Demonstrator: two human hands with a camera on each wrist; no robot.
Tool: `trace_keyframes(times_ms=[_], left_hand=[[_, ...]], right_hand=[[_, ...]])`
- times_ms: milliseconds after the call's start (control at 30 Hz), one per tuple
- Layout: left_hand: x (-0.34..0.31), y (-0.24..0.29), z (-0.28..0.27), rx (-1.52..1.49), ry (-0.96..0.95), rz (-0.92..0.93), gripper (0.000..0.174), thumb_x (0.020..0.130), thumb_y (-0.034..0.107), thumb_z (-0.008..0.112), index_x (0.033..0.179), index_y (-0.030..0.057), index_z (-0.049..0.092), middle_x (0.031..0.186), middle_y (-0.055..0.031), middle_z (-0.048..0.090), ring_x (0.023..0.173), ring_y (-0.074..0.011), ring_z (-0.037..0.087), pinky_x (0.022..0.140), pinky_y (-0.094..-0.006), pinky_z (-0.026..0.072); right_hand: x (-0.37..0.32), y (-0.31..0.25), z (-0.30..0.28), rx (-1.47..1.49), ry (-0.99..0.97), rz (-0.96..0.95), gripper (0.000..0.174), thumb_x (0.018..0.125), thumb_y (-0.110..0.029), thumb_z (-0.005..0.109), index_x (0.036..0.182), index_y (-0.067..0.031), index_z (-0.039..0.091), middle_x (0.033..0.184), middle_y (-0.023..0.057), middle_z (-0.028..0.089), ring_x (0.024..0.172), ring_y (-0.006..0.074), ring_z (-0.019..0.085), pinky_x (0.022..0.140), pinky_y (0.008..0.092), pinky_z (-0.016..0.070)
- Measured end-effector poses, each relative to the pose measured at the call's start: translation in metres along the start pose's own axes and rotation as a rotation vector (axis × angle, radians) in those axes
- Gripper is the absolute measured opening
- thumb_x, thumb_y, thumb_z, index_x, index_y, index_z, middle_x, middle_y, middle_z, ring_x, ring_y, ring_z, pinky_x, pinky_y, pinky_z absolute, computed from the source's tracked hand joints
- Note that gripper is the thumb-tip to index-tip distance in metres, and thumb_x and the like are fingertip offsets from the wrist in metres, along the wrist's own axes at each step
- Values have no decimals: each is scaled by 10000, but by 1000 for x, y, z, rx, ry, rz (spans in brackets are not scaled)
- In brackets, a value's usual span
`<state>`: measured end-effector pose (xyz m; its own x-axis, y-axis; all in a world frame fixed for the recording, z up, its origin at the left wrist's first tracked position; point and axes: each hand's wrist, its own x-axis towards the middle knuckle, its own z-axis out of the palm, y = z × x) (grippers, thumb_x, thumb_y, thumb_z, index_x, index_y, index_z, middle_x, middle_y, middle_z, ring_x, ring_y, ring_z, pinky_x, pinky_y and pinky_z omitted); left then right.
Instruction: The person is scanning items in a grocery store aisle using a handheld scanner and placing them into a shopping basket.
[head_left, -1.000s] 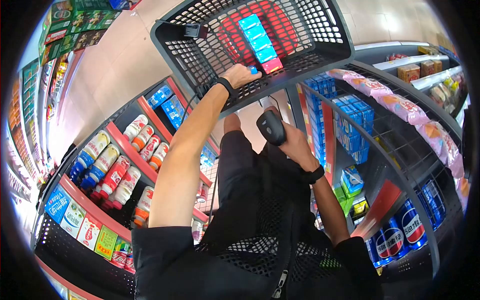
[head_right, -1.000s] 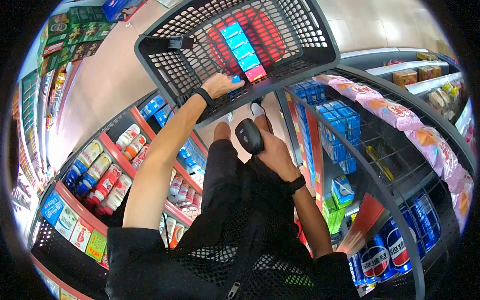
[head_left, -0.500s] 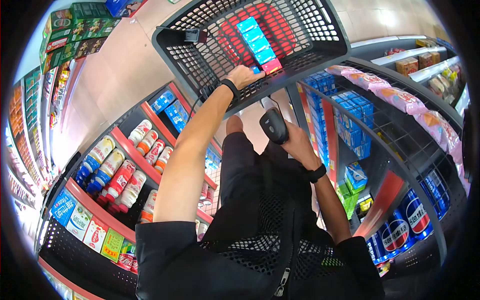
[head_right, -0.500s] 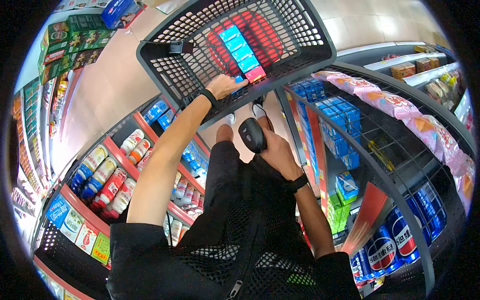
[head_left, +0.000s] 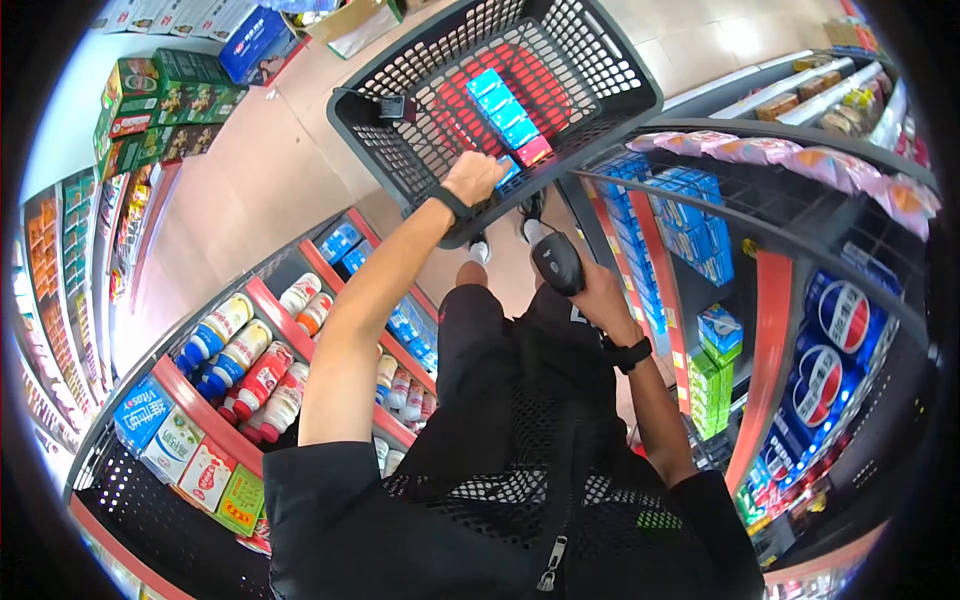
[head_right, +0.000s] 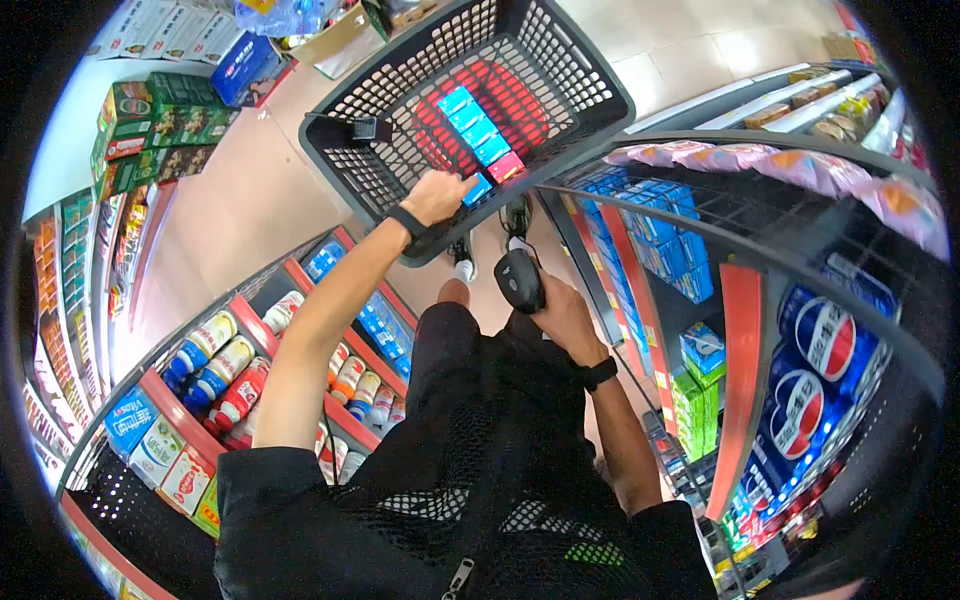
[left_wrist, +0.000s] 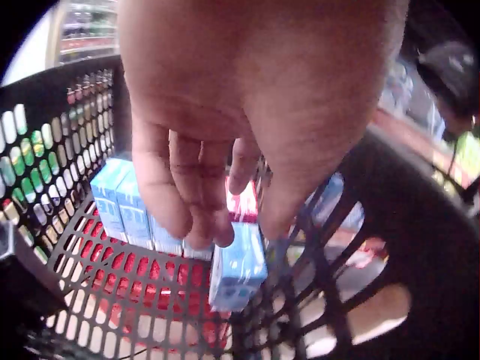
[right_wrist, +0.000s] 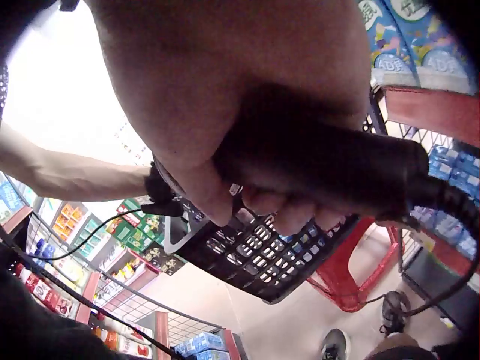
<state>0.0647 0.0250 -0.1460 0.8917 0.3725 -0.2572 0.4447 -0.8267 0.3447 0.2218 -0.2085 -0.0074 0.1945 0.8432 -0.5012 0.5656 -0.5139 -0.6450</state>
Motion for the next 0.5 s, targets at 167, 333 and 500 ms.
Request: trace_keyframes(times_ms=[167,333,500], left_hand=[[-43,51,-75,-328,416,-29,213,910,219,582,1077,91,614,928,-135,677,839,-337,655,698,-432,528],[-54,135,-86,-313,420,252,163,895,194,587,1021,93,608,816,-110,626,745,-304,642,611,-412,510],[0,207,-67,-229,554,562,117,848,152,625,926,68,598,841,-80,589,794,-261,613,660,-377,515]], right_hand=[[-52,17,4,83,148,-9,490,758,-124,718,1218,-37,575,1032,263,647,998,439,609,807,449,493],[-87,49,-2,179,357,-40,544,773,-185,737,1264,-35,557,1031,267,653,1023,432,612,826,440,503],[-113,88,-16,186,422,0,680,778,-238,751,1364,-30,476,1205,260,607,1161,410,556,948,437,457]])
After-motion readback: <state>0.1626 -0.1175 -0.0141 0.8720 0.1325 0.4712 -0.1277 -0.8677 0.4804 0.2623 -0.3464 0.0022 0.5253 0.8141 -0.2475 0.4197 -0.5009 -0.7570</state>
